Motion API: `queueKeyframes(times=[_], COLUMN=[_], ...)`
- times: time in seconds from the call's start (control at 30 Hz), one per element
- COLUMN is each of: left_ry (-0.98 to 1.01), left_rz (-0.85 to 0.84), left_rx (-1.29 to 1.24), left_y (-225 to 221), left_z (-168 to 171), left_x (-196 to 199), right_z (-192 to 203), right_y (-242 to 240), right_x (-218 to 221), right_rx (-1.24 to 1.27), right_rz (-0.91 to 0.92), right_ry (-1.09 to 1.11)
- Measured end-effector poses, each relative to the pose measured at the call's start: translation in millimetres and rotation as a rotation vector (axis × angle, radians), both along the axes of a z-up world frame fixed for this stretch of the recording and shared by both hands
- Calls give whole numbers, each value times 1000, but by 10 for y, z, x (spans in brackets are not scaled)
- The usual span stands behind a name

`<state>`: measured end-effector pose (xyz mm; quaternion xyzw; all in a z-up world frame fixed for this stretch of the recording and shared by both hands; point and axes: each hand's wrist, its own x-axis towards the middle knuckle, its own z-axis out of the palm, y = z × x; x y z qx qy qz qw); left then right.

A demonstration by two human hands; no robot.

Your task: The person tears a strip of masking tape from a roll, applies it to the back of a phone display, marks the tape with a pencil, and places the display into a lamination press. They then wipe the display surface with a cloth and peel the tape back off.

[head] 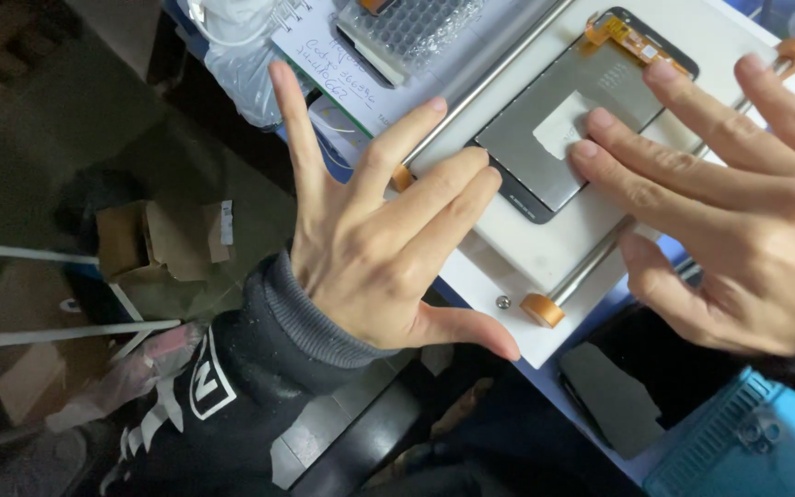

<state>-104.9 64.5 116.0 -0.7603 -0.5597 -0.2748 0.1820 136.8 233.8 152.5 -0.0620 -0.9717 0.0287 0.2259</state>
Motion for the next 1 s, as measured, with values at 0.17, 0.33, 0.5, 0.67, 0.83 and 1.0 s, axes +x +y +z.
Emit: queueKeyframes(times=[0.17,0.33,0.5,0.67,0.83,1.0], left_ry=[47,46,53,-63,344,-308], left_rz=[68,66,41,79,-445,-687], left_rx=[1,-61,-79,87,-450,123], left_y=[-4,-141,-281,-421,-757,-731], left_z=[-46,207,262,386,-1959,-1687], left_x=[45,292,482,758,-589,1568], right_z=[9,-57,238,321,128,-796], right_y=[4,-247,-850,-1476,-2122,-2184], right_x=[71,212,946,2047,3234,4850], right_rx=[39,151,98,30,-28,-50], right_rz=[12,-142,-281,-352,-697,-1269], right_ry=[-35,-121,-31,-129,-89,10])
